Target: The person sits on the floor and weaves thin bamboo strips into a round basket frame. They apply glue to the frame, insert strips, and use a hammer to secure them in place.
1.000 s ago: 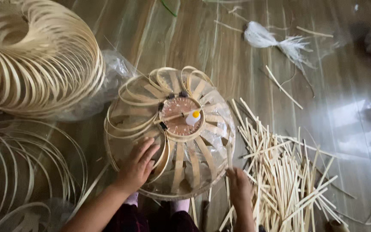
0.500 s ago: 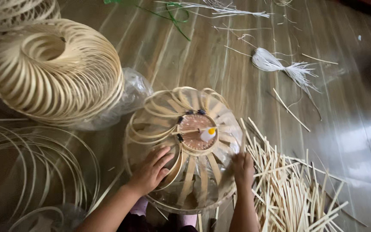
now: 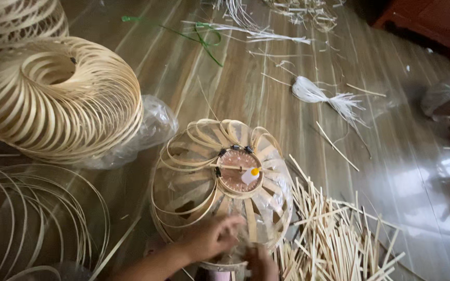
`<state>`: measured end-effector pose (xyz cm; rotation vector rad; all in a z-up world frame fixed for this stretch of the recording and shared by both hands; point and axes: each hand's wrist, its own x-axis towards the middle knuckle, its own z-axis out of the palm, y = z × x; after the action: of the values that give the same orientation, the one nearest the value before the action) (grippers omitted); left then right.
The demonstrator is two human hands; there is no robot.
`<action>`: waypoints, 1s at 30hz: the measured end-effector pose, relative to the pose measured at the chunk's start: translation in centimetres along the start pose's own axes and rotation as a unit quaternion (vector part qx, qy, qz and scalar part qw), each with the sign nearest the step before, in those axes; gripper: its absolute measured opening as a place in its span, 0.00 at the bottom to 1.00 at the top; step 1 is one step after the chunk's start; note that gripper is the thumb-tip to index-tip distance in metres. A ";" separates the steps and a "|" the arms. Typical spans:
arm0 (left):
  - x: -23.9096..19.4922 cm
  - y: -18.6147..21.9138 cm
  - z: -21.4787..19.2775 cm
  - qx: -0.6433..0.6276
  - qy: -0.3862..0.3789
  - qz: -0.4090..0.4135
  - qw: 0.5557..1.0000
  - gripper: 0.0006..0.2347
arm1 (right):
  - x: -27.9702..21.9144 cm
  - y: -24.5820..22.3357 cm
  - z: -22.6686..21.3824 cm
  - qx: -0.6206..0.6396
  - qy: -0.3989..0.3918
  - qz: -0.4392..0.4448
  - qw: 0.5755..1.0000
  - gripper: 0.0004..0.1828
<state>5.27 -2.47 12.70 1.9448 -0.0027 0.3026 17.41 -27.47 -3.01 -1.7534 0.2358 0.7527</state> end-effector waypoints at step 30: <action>0.9 -4.5 3.5 0.275 0.075 0.143 0.948 0.27 | 2.5 7.5 -6.2 -0.026 0.008 -0.289 0.957 0.19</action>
<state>7.53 -3.78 7.53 2.4718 -0.1130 0.7047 17.69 -35.08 -9.61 -1.7524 -0.2847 0.3195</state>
